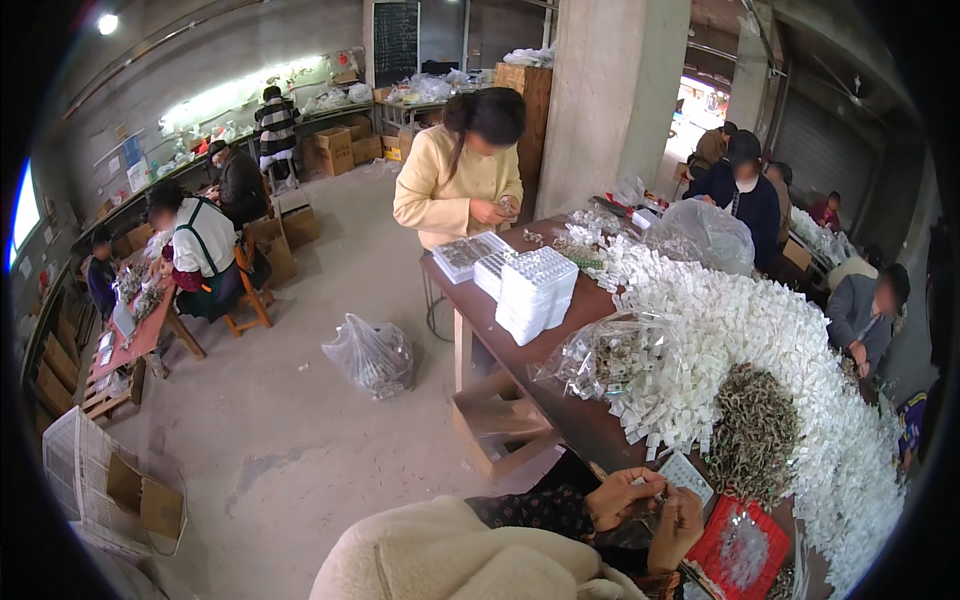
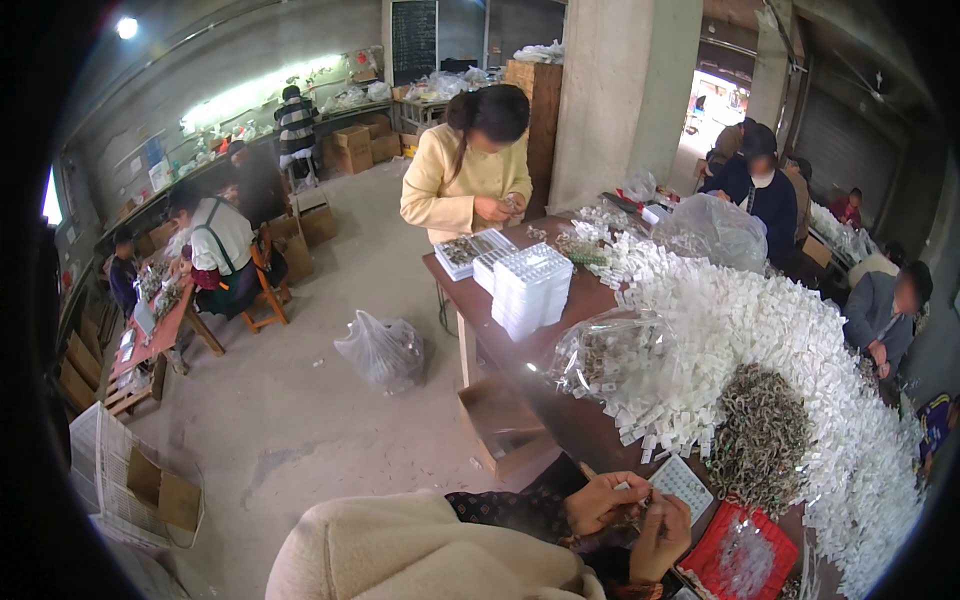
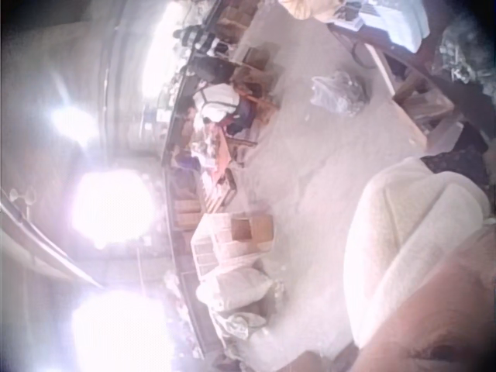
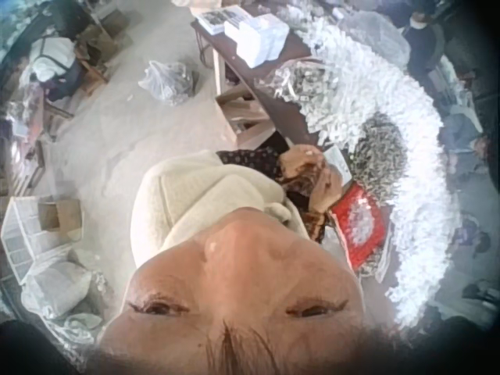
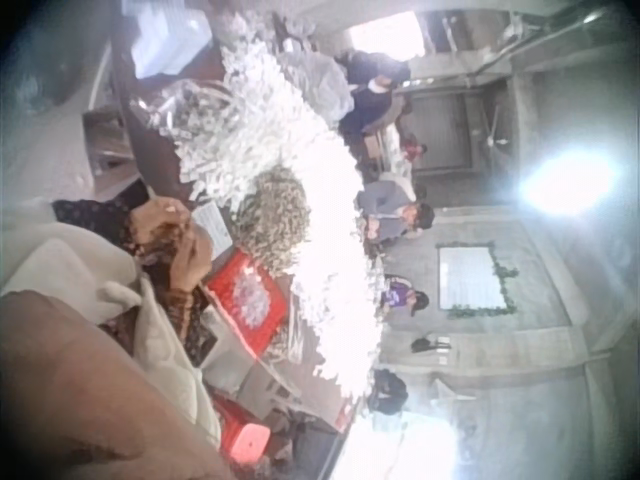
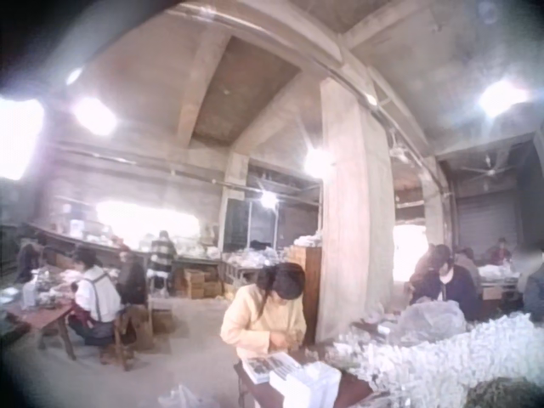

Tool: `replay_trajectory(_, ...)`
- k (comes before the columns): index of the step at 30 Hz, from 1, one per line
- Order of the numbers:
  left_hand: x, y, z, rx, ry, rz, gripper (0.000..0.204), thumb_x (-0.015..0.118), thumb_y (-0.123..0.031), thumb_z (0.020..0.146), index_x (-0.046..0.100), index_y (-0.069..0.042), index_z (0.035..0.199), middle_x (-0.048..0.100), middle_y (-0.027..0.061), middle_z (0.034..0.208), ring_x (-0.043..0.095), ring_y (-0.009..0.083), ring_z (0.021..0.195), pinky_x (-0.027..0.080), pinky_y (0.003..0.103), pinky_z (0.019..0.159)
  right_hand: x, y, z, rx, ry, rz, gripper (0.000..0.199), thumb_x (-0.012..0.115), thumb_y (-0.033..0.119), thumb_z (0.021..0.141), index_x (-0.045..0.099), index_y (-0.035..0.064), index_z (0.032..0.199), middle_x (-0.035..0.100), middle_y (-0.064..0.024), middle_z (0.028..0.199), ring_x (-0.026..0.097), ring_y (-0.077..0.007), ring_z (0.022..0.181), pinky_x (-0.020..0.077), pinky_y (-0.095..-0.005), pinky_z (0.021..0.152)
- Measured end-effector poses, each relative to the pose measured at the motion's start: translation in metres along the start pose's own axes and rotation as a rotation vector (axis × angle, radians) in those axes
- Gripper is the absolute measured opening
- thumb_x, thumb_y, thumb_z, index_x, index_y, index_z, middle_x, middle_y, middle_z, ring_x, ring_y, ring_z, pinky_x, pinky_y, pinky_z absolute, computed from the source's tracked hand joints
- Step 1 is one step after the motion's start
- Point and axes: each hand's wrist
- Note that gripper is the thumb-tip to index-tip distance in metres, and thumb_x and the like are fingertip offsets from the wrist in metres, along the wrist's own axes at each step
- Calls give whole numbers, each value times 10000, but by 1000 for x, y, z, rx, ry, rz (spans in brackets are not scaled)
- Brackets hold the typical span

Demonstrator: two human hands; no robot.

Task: The person repeatedly picks small white plastic housings and green circuit boards from a table, inserts the boards into the housings, and uses a lighter to heat-seal the assembly. Finished units are placed into a white plastic tray. The process is repeated for multiple units.

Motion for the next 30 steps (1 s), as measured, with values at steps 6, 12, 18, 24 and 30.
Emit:
replay_trajectory(6, -10, 9, -1, -91, 101, 101, 175, 649, -193, 955, 587, -87, 1079, 622, 19, 719, 444, 24, 457, 268, 177, 402, -16, -10, 10, 620, 82, 532, 200, 616, 126, 953, 645, -32, 1071, 611, 28, 816, 500, -41, 697, 390, -204, 641)
replay_trajectory(12, -17, 9, 10, -109, 104, 101, 191, 659, -186, 948, 609, -72, 1092, 631, 35, 716, 395, 24, 406, 234, 179, 370, -23, -9, 18, 521, 110, 472, 186, 698, 157, 897, 696, 9, 1011, 664, -42, 798, 608, -137, 707, 508, -302, 612)
replay_trajectory(18, -14, 13, 7, -128, 63, 88, 170, 654, -173, 949, 604, -72, 1076, 627, 40, 745, 432, 18, 437, 266, 167, 377, -4, -11, 2, 196, -115, 94, 100, 671, 61, 888, 658, 0, 966, 617, -10, 754, 560, -98, 669, 453, -256, 608)
replay_trajectory(24, -5, 20, 9, -75, 7, 5, 199, 660, -192, 946, 610, -64, 1089, 611, 16, 707, 483, 27, 481, 277, 178, 394, -15, -21, -4, -20, 26, 142, 176, 617, -91, 821, 639, -20, 981, 643, -111, 1014, 618, -222, 951, 489, -315, 824)
replay_trajectory(30, 0, 23, 9, -66, 45, -115, 207, 685, -170, 929, 620, -45, 1082, 633, -11, 791, 551, 38, 554, 286, 176, 388, -24, -30, -5, -90, 170, 210, 211, 578, -63, 863, 640, -25, 1061, 590, -166, 1172, 576, -297, 1107, 480, -401, 930)
Point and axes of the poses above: each hand's wrist, its own z-axis towards the middle knuckle, its own x-axis out of the palm, y = z × x
